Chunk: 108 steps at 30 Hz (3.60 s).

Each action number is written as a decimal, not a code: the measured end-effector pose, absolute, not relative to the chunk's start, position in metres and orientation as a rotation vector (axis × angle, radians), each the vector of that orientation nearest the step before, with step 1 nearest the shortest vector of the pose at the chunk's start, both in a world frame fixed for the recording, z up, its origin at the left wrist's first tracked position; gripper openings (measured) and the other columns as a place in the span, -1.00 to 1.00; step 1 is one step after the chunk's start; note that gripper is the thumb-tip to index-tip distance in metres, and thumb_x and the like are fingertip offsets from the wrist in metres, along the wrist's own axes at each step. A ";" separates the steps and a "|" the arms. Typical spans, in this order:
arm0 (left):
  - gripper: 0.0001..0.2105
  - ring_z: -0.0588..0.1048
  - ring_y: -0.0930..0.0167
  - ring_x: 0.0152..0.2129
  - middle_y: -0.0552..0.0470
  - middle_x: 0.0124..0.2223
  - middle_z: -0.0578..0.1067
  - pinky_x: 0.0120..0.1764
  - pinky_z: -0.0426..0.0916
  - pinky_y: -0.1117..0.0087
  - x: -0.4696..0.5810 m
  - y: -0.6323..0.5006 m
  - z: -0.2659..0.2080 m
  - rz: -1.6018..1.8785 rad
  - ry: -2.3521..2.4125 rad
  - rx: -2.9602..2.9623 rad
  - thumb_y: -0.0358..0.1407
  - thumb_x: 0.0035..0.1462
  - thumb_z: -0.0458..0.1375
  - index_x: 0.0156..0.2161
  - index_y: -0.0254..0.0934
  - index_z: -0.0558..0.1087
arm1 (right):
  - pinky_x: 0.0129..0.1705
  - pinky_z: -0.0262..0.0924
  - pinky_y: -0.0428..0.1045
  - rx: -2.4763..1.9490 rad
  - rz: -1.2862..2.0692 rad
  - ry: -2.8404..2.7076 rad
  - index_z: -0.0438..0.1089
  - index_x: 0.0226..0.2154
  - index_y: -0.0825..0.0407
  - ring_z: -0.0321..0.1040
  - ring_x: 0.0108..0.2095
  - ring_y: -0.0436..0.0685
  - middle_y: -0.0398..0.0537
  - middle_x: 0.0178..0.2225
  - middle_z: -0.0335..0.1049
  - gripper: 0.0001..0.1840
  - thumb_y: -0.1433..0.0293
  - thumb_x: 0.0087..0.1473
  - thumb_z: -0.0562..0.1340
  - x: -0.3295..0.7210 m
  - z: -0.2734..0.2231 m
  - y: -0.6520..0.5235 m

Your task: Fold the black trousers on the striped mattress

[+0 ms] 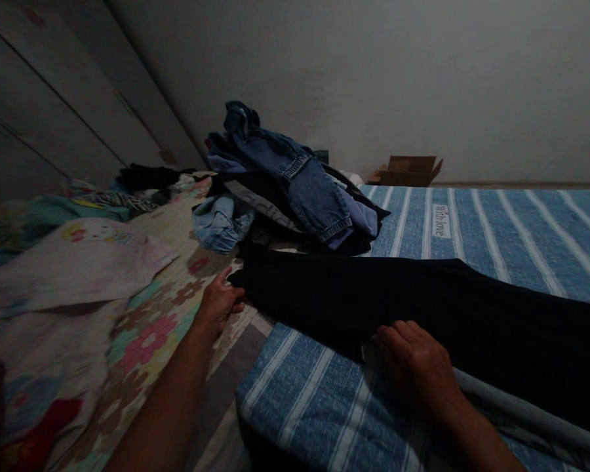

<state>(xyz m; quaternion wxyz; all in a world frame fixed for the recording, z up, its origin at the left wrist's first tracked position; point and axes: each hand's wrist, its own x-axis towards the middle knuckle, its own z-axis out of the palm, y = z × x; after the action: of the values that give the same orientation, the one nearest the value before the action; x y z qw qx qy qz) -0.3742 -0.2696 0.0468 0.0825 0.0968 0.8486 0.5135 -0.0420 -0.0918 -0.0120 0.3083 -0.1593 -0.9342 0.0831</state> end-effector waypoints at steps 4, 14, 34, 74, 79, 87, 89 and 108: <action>-0.28 0.23 0.57 -0.82 0.30 -0.68 0.23 -0.75 0.14 0.63 -0.378 -0.268 0.052 1.614 2.488 0.339 -0.50 -0.23 0.13 0.17 -0.23 0.26 | -0.40 0.09 -0.03 -0.417 0.239 -2.503 0.38 -0.33 0.06 0.21 -0.44 0.06 -0.07 -0.46 0.28 -0.74 0.37 0.25 0.02 -0.041 -0.013 -0.090; -0.36 0.30 0.56 -0.77 0.25 -0.66 0.30 -0.68 0.27 0.59 -0.384 -0.262 0.052 1.811 2.482 0.180 -0.48 -0.29 0.10 0.06 -0.38 0.36 | -0.40 0.09 -0.02 -0.410 0.271 -2.530 0.40 -0.35 0.04 0.21 -0.44 0.06 -0.05 -0.46 0.29 -0.73 0.42 0.24 0.01 -0.037 -0.014 -0.092; -0.48 0.42 0.52 -0.69 0.08 -0.47 0.43 -0.61 0.43 0.46 -0.377 -0.261 0.051 1.674 2.518 0.126 -0.53 -0.11 0.08 0.05 -0.31 0.33 | -0.38 0.04 -0.04 -0.423 0.203 -2.551 0.39 -0.40 0.03 0.16 -0.43 0.05 -0.07 -0.46 0.28 -0.75 0.44 0.21 0.04 -0.039 -0.008 -0.094; -0.81 0.43 0.28 -0.05 -0.15 -0.05 0.49 0.00 0.37 0.17 -0.251 -0.210 0.022 0.639 2.028 2.449 -0.52 0.10 -0.03 -0.28 -0.31 0.42 | -0.40 -0.11 0.01 -0.309 0.135 -2.430 0.29 -0.51 0.08 0.01 -0.41 0.10 -0.04 -0.44 0.21 -0.73 0.59 0.15 0.02 -0.050 -0.007 -0.106; -0.83 0.45 0.30 -0.06 -0.10 -0.08 0.52 -0.01 0.39 0.23 -0.258 -0.209 0.021 0.707 2.000 2.521 -0.45 0.12 -0.04 -0.29 -0.28 0.40 | -0.42 -0.11 0.01 -0.324 0.094 -2.406 0.28 -0.52 0.07 0.01 -0.41 0.10 -0.05 -0.45 0.20 -0.74 0.58 0.13 0.03 -0.054 -0.003 -0.106; -0.79 0.50 0.26 -0.14 -0.05 -0.08 0.53 -0.17 0.47 0.29 -0.278 -0.195 0.003 0.843 1.912 2.732 -0.22 0.16 0.02 -0.18 -0.21 0.44 | -0.46 -0.07 -0.02 -0.401 -0.003 -2.573 0.27 -0.50 0.04 0.07 -0.41 0.09 -0.10 -0.45 0.20 -0.83 0.41 0.11 0.19 -0.061 -0.002 -0.100; -0.75 0.50 0.26 -0.13 -0.05 -0.06 0.52 -0.18 0.47 0.28 -0.271 -0.188 0.001 0.858 1.869 2.768 -0.18 0.17 0.03 -0.13 -0.20 0.44 | -0.45 -0.05 -0.02 -0.428 -0.010 -2.623 0.27 -0.48 0.04 0.08 -0.41 0.08 -0.08 -0.43 0.21 -0.82 0.38 0.15 0.16 -0.063 -0.002 -0.098; -0.74 0.54 0.33 -0.24 0.00 -0.20 0.58 -0.17 0.46 0.33 -0.232 -0.164 0.008 0.964 1.750 2.811 -0.22 0.26 -0.05 -0.16 -0.23 0.46 | -0.41 0.03 0.01 -0.598 -0.200 -2.474 0.30 -0.40 0.09 0.13 -0.43 0.10 -0.07 -0.46 0.22 -0.79 0.50 0.20 0.00 -0.011 -0.001 -0.081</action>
<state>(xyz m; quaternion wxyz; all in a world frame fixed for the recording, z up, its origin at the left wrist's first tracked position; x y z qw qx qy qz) -0.2319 -0.1636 0.0078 -0.1531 0.8055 0.5014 0.2763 -0.0111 -0.0808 -0.0011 0.2898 -0.2242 -0.9274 -0.0750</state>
